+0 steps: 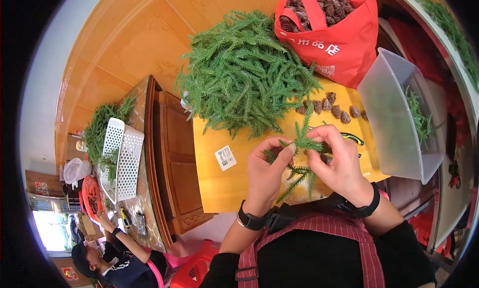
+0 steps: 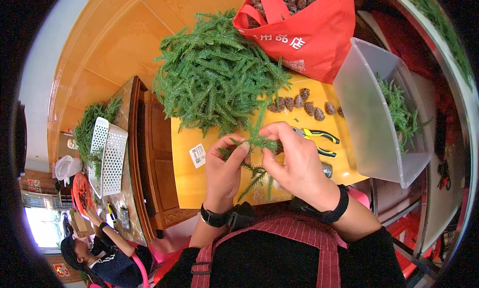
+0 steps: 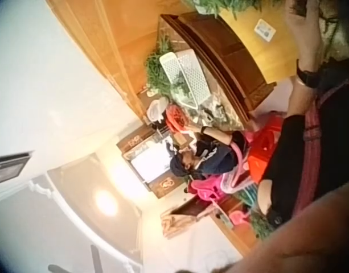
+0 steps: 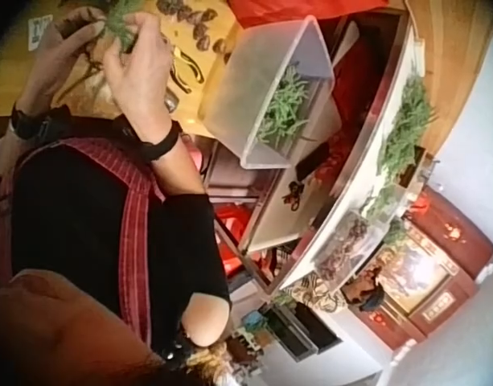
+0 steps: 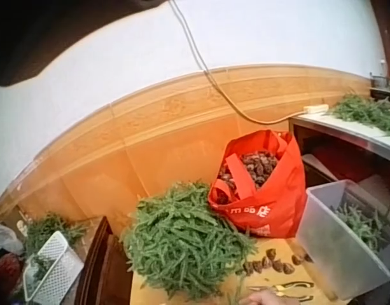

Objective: Trimming and sorting small plant parts from green branches using hand clippers.

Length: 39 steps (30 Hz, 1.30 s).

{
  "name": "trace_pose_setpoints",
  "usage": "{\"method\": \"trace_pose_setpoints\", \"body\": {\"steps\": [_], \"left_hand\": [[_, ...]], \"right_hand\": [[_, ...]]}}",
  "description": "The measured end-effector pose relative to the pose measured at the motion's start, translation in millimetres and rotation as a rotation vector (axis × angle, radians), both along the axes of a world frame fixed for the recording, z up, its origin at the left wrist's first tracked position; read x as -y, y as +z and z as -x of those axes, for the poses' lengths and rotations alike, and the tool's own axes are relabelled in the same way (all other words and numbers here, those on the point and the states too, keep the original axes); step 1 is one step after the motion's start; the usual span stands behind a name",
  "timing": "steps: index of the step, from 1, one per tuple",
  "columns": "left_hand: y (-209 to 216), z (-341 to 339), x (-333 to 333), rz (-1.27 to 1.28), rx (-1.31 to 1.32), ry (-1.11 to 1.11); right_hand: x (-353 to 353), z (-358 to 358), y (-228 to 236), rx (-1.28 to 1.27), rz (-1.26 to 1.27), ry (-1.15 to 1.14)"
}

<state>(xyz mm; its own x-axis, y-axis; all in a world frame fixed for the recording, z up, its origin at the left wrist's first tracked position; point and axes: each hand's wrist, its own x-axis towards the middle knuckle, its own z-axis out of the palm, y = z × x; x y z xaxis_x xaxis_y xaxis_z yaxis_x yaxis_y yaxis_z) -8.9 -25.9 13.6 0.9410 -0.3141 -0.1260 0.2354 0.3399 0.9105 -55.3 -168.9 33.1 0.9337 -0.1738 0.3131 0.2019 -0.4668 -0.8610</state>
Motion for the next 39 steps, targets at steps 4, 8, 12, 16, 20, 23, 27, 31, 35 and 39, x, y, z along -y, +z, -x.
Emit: {"method": "trace_pose_setpoints", "body": {"steps": [4,8,12,16,20,23,27,31,35,39], "left_hand": [[0.6,-0.8,-2.1,-0.018,-0.003,-0.007],[1.7,0.0,0.1,-0.007,-0.007,-0.032],[-1.3,0.8,4.3,0.015,-0.021,-0.014],[1.2,4.0,7.1,0.045,-0.025,0.005],[1.7,3.8,8.9,0.043,-0.017,-0.006],[-0.9,3.7,8.4,0.016,-0.007,0.000],[-0.8,3.8,9.0,-0.038,0.021,0.004],[-1.3,3.4,8.4,-0.064,0.055,0.006],[0.2,4.4,10.4,-0.078,0.080,0.022],[0.7,3.9,7.5,-0.105,0.112,0.015]], "right_hand": [[7.2,-2.4,3.1,0.062,0.122,0.021],[12.0,-2.7,7.1,0.117,0.149,0.081],[7.1,-0.5,1.6,0.112,-0.004,0.059],[-0.9,-0.3,0.0,0.157,0.103,-0.030],[-0.4,-1.9,-3.0,0.265,0.204,-0.097],[0.4,-0.9,-3.5,0.242,0.234,-0.099],[2.7,-0.5,-2.5,0.208,0.228,-0.099],[0.0,-2.6,-1.6,0.158,0.125,-0.091],[3.3,-1.8,3.1,0.115,0.112,-0.066],[5.3,-2.1,6.9,0.090,0.202,-0.040]]}}
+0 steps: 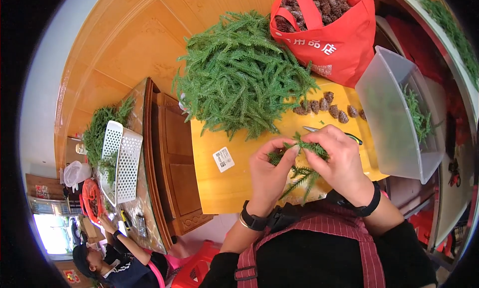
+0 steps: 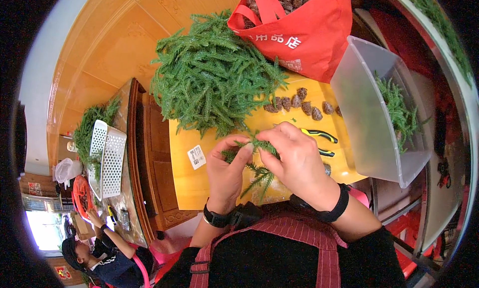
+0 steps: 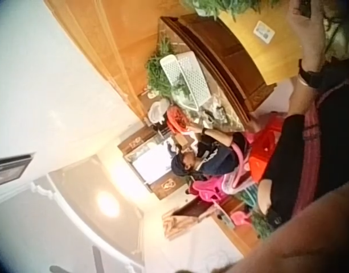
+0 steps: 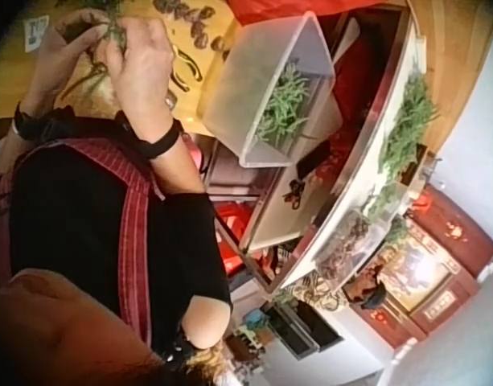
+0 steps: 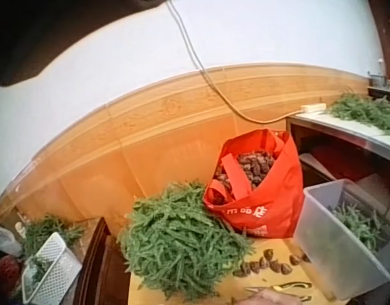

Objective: Trimming and sorting small plant parts from green branches using hand clippers.

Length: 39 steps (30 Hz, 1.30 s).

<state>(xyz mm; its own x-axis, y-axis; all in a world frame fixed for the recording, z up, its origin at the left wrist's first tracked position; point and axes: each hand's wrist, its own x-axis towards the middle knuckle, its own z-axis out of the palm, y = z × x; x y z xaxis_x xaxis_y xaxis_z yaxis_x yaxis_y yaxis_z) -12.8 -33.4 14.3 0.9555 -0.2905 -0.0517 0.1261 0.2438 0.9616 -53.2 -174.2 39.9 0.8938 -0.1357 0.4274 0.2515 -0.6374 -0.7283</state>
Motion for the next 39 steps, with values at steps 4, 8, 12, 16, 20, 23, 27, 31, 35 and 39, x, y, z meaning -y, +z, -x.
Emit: {"method": "trace_pose_setpoints", "body": {"steps": [4,8,12,16,20,23,27,31,35,39], "left_hand": [[1.6,0.5,-2.4,-0.136,0.055,-0.030],[-1.8,-0.2,-1.4,-0.215,0.170,-0.044],[-3.8,-1.6,-4.0,-0.234,0.203,-0.091],[-0.6,-4.0,-6.1,-0.237,0.183,-0.169],[3.7,-4.1,-7.5,-0.170,0.013,-0.227],[8.4,-3.5,-6.0,-0.152,-0.032,-0.210],[10.2,-2.1,-5.2,-0.219,0.001,-0.184],[9.9,-1.3,-4.0,-0.225,0.072,-0.182],[14.1,-4.0,-4.7,-0.199,0.038,-0.189],[16.9,-5.7,-4.3,-0.191,0.043,-0.185]], "right_hand": [[3.4,2.6,1.8,-0.080,-0.078,0.032],[12.9,1.4,-0.4,-0.233,-0.141,0.113],[24.3,-1.2,-12.8,-0.371,-0.269,0.243],[30.2,0.3,-18.4,-0.662,-0.794,0.417],[33.3,-0.1,-18.0,-0.955,-1.086,0.478],[30.4,0.2,-10.0,-0.875,-0.925,0.478],[23.8,3.2,-19.2,-0.402,-0.446,0.413],[16.5,5.1,-14.6,-0.288,-0.222,0.264],[9.8,8.1,-14.3,-0.066,-0.134,0.093],[5.9,9.7,-13.5,0.057,-0.022,0.000]]}}
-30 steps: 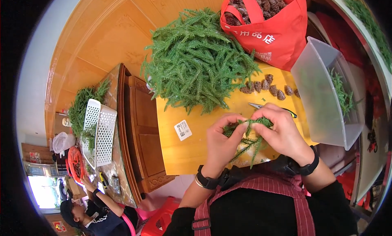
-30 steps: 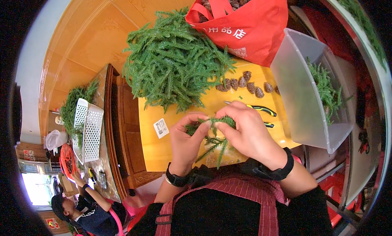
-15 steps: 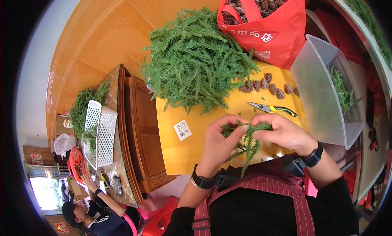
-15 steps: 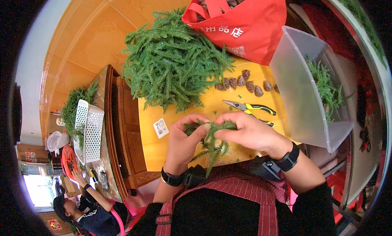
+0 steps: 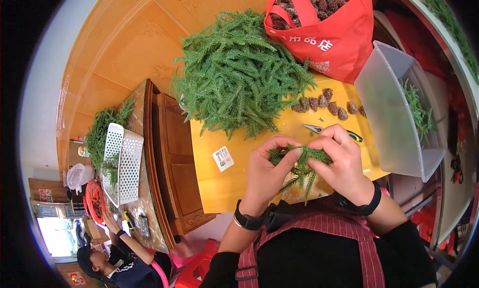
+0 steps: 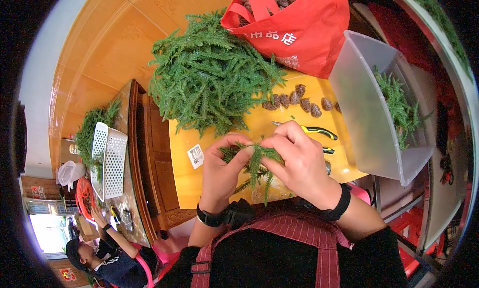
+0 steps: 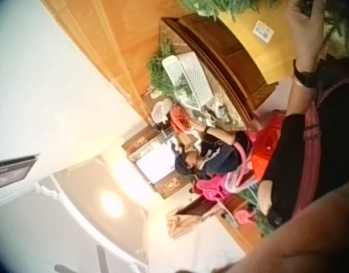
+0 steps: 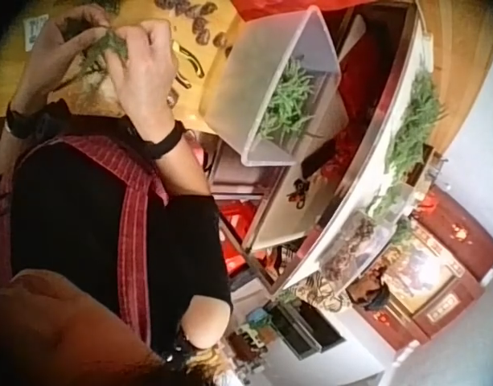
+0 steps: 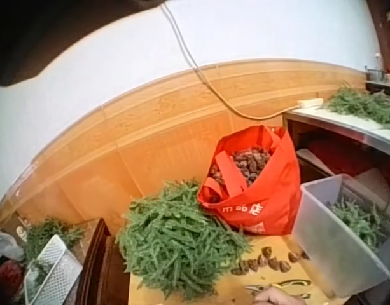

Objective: Trimming and sorting small plant parts from green branches using hand clippers.

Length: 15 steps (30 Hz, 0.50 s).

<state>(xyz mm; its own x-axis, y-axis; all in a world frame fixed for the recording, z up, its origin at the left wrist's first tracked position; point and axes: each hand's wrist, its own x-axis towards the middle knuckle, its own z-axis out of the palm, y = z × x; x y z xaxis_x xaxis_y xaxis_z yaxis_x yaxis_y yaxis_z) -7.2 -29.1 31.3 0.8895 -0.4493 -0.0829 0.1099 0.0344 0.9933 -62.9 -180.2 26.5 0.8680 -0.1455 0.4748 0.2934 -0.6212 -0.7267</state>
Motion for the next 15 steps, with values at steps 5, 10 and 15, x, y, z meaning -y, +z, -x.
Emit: {"method": "trace_pose_setpoints", "body": {"steps": [5,10,15], "left_hand": [[5.1,-0.1,2.3,0.001,-0.058,0.013],[3.1,-0.6,4.6,0.031,-0.021,0.018],[-0.2,-1.3,4.8,0.064,-0.061,0.030]], "right_hand": [[2.6,-1.3,5.2,0.093,0.149,-0.057],[5.5,-4.0,4.8,0.155,0.228,-0.026],[7.4,-7.2,9.2,0.226,0.367,-0.007]]}}
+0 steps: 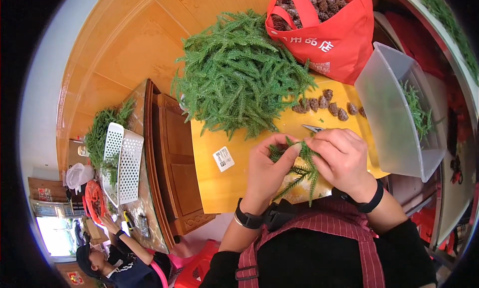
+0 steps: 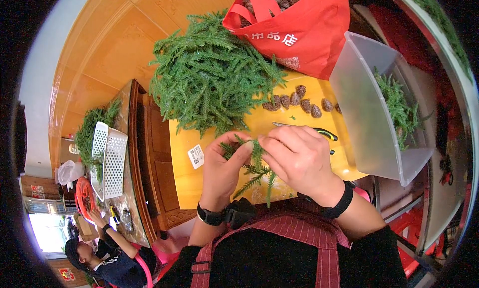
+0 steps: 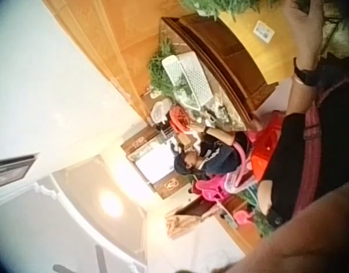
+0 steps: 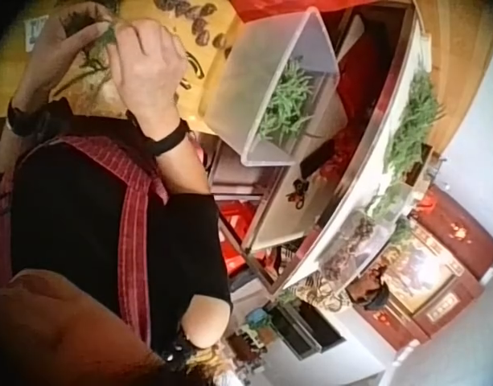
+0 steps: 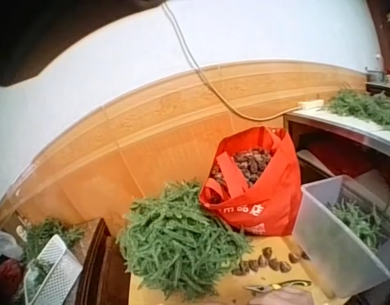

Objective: Trimming and sorting small plant parts from green branches using hand clippers.

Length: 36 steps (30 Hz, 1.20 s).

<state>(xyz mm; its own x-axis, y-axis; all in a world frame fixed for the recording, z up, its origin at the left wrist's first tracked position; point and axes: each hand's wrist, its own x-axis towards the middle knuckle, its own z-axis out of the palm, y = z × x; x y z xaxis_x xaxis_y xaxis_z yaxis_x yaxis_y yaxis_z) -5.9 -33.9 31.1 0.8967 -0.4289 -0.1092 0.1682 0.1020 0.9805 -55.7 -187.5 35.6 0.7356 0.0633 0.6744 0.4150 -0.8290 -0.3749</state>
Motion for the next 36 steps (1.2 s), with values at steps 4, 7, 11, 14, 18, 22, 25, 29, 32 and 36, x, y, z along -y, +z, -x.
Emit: {"method": "trace_pose_setpoints", "body": {"steps": [4,7,11,14,18,22,25,29,32,36], "left_hand": [[-5.8,-0.3,-2.6,0.033,-0.039,0.001],[-7.3,-0.3,-1.1,0.039,-0.045,-0.011],[-5.4,-1.8,0.9,0.058,-0.082,-0.008],[-5.8,-1.9,1.6,0.064,-0.077,-0.002],[-8.7,-2.0,1.0,0.109,-0.116,0.006],[-10.6,-0.9,1.4,0.101,-0.093,0.021],[-7.7,-0.6,-0.7,0.062,-0.056,0.019],[-0.5,2.1,-0.4,-0.016,-0.001,0.013],[2.4,3.1,-3.3,-0.101,0.069,-0.031],[-0.6,2.2,-5.2,-0.075,0.275,-0.056]], "right_hand": [[0.1,-0.4,4.2,-0.052,0.036,0.016],[2.0,1.3,6.4,-0.067,0.062,0.014],[1.4,1.8,4.9,-0.038,0.029,0.002],[1.3,1.9,5.4,0.009,0.023,-0.008],[1.6,1.3,7.4,-0.036,0.022,0.016],[2.3,2.2,6.6,-0.109,-0.052,0.014],[0.9,3.2,9.1,-0.167,-0.104,0.008],[4.4,1.5,5.6,-0.247,-0.320,0.067],[8.5,0.4,0.4,-0.412,-0.624,0.170],[19.7,2.5,4.1,-0.982,-1.212,0.347]]}}
